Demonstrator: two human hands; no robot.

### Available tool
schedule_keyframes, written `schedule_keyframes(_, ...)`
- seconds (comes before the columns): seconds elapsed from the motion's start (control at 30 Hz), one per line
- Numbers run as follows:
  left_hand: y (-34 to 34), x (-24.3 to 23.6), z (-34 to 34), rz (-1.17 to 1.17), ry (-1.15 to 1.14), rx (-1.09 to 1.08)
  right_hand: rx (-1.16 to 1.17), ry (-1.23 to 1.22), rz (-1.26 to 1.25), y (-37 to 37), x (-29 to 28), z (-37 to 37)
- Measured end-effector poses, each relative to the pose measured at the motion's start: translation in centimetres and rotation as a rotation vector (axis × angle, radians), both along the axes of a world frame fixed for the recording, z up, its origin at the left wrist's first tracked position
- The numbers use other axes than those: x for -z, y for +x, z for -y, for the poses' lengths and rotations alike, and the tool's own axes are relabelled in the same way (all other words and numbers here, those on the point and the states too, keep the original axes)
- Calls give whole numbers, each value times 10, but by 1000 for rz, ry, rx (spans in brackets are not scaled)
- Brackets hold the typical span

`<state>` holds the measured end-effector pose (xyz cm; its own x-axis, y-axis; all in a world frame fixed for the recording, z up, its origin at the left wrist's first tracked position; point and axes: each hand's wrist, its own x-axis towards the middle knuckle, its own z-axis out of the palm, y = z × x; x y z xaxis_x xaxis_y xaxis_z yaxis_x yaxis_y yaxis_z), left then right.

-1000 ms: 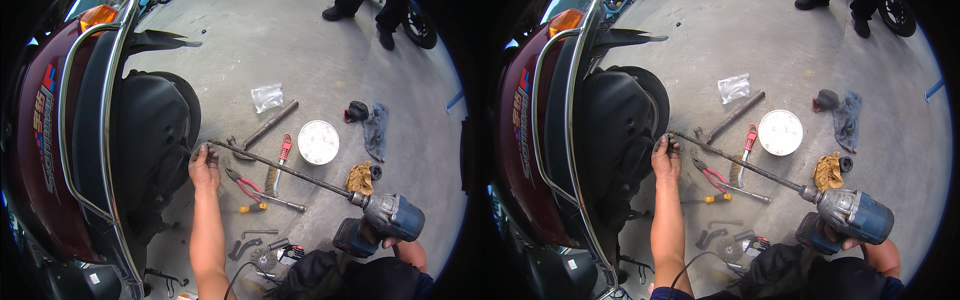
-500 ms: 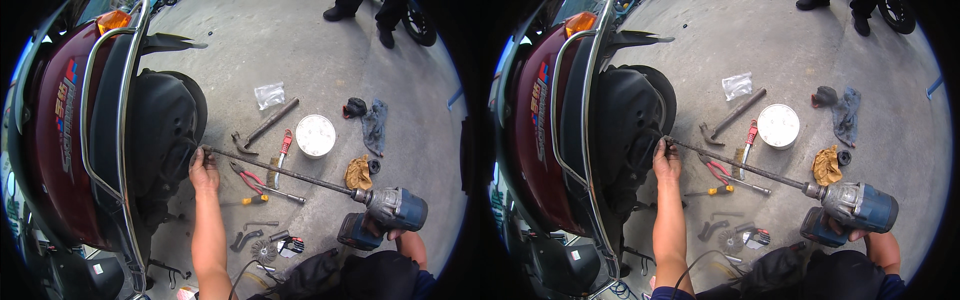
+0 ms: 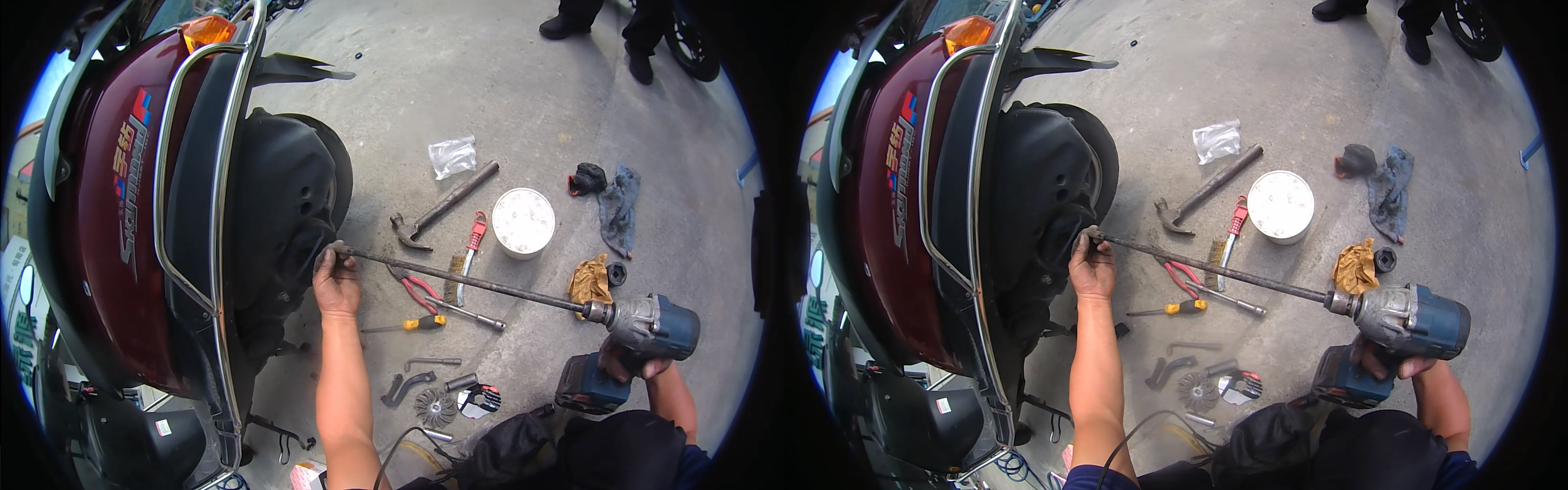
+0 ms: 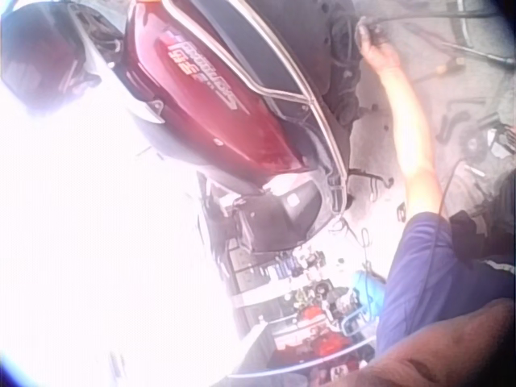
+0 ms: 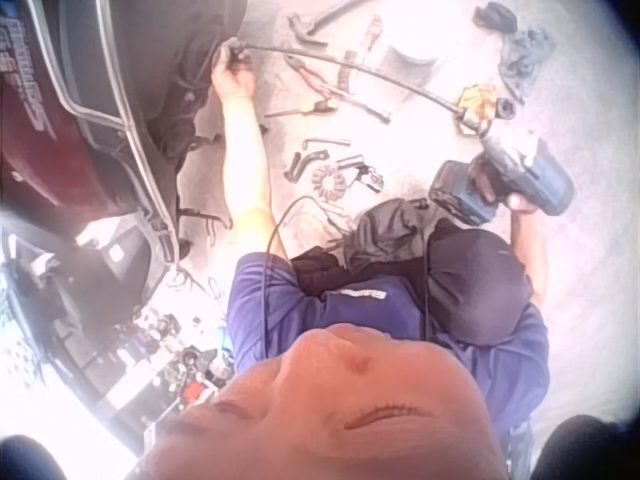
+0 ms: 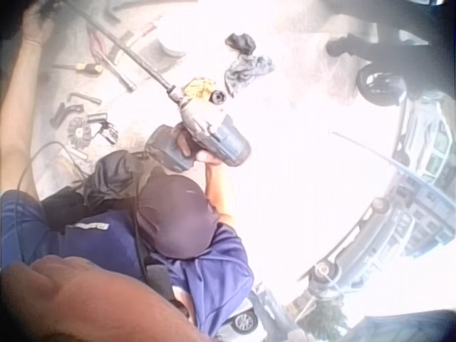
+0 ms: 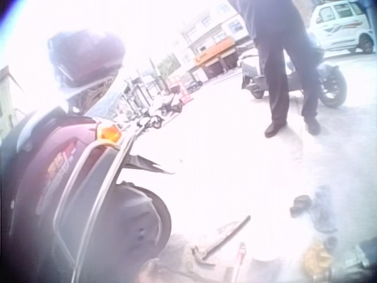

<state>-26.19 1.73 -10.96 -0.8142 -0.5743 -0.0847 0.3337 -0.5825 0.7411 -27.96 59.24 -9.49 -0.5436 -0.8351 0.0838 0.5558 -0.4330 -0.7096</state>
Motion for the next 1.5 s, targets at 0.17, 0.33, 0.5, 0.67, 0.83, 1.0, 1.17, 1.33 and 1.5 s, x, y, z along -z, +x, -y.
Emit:
schedule_keyframes(0.17, -15, -4, -11, -69, 47, -83, 18, 2, -306, -5, 6, 18)
schedule_keyframes(0.33, -36, -20, -15, -25, 124, -180, 5, 181, -511, -5, 2, 28)
schedule_keyframes(0.5, -45, -33, -18, -13, 96, -220, -7, 193, -558, -5, -1, 35)
schedule_keyframes(0.67, -51, -45, -19, -1, 45, -214, 53, 123, -374, 5, 9, 47)
schedule_keyframes(0.83, -56, -53, -15, 12, 43, -236, 20, 185, -457, 6, 21, 52)
schedule_keyframes(1.0, -58, -51, -12, -2, 25, -233, -6, 315, -533, 4, 22, 63)
schedule_keyframes(1.17, -61, -50, -9, 6, 24, -243, -20, 496, -606, 4, 16, 78)
schedule_keyframes(1.33, -62, -52, -9, 24, 45, -263, 46, 545, -725, 0, 7, 91)
schedule_keyframes(1.5, -63, -54, -11, 20, 37, -259, 5, 625, -828, -6, -3, 109)
